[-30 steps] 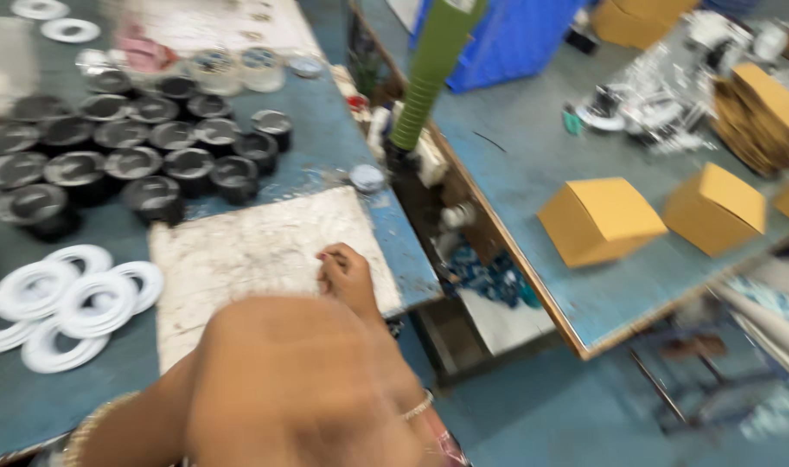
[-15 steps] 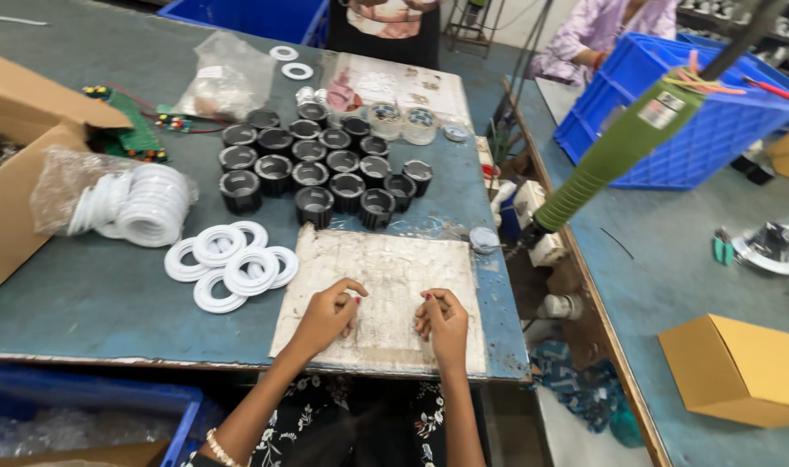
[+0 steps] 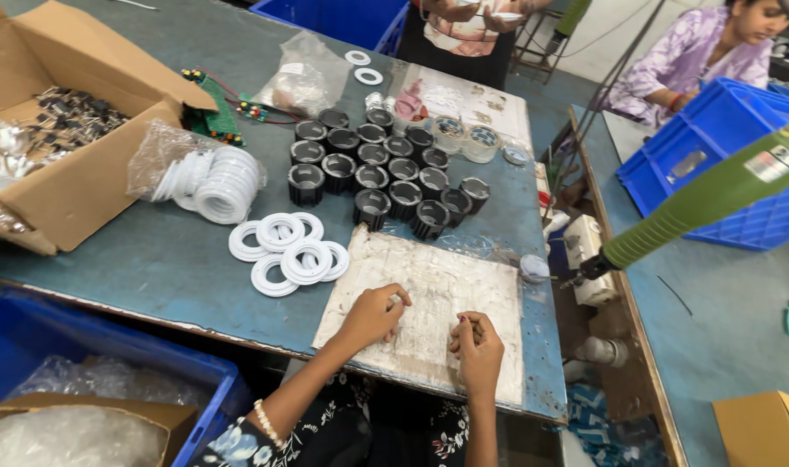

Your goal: The person handles white plastic rings and black cylindrical housings on a workbench, repeatedly picking up rings, comparing them, and placing them into the housings. The person also moves stacks of rings and adjusts their position on the table.

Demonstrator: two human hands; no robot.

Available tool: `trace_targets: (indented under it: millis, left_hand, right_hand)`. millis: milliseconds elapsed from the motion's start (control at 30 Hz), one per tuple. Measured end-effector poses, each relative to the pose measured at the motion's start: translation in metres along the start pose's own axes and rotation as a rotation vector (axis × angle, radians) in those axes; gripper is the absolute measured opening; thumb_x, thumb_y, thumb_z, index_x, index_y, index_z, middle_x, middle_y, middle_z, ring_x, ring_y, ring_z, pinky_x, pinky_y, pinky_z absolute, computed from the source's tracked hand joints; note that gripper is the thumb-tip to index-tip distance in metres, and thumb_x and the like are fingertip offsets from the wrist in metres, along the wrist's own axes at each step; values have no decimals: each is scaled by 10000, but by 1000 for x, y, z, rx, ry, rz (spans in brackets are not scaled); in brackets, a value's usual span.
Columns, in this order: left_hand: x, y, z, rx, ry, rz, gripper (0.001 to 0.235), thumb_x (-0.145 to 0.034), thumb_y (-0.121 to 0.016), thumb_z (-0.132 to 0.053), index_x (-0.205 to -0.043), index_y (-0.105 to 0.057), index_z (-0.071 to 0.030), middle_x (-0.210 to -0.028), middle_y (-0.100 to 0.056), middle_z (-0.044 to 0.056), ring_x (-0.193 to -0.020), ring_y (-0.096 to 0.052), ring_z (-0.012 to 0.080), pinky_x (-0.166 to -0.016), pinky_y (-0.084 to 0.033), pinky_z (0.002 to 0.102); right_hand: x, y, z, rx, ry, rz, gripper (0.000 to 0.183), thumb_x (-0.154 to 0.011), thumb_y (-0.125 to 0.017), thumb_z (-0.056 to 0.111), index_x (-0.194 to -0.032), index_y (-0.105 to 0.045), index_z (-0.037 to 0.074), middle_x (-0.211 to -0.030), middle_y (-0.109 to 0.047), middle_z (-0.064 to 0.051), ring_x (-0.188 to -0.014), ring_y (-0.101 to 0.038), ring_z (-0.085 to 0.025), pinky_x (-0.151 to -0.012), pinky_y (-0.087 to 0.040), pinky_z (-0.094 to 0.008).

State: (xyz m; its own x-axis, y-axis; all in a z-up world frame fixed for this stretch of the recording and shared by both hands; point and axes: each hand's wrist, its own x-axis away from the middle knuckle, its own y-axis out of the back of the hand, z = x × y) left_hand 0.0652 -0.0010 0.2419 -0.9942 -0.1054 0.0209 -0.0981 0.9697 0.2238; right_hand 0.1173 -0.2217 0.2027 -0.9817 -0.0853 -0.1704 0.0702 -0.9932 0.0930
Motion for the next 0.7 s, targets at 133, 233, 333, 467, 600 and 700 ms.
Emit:
trace_targets:
  millis: [133,233,333,467,600,700]
  left_hand:
    - [2,-4,-8,-53,11,-81,201,-959,-532,-90,-1067,-697,-49,-571,-652,70,-430,-615,127,-451,-500,287]
    - [15,2,-6,185,-172,-143,177,-999,-538,-76,-1101,-678,-43,-632,-642,76,-499,-595,115,-492,-494,289]
    - [20,42,-2,51,-481,-519,194,-983,-569,-57,-1142,-677,-35,-749,-704,50,-648,-655,90,-562,-506,287]
    - [1,203,6,-528,-284,-1278,393,-964,-689,-222,-1262,-575,6,-1217,-631,217,-1152,-614,399,-946,-497,492]
    - [-28,340,17,-662,392,-1150,739,-910,-657,-583,-1299,-588,41,-1348,-567,258,-1261,-536,431,-984,-441,585]
    - [-50,371,23,-576,642,-940,729,-951,-530,-687,-1304,-686,-68,-1398,-619,220,-1308,-587,408,-1059,-475,538]
  right_hand:
    - [-5,3,-7,45,7,8,173,-1002,-591,122,-1051,-672,-23,-729,-670,-77,-557,-593,-98,-484,-443,-227]
    - [-4,3,-9,49,7,12,173,-1002,-576,111,-1070,-663,-21,-746,-674,-84,-562,-598,-109,-472,-437,-243]
    - [-6,3,-6,45,29,21,168,-1004,-576,95,-1075,-653,-37,-754,-669,-99,-568,-599,-120,-480,-439,-249]
    - [-9,4,-7,54,29,44,168,-1003,-580,75,-1078,-650,-59,-753,-663,-113,-574,-589,-133,-494,-435,-253]
    - [-16,7,-22,32,64,63,178,-1020,-570,85,-1092,-638,-63,-759,-664,-114,-584,-588,-133,-498,-427,-247]
    - [-26,11,-38,59,63,69,195,-1027,-567,92,-1099,-644,-72,-758,-661,-141,-567,-600,-153,-479,-434,-271]
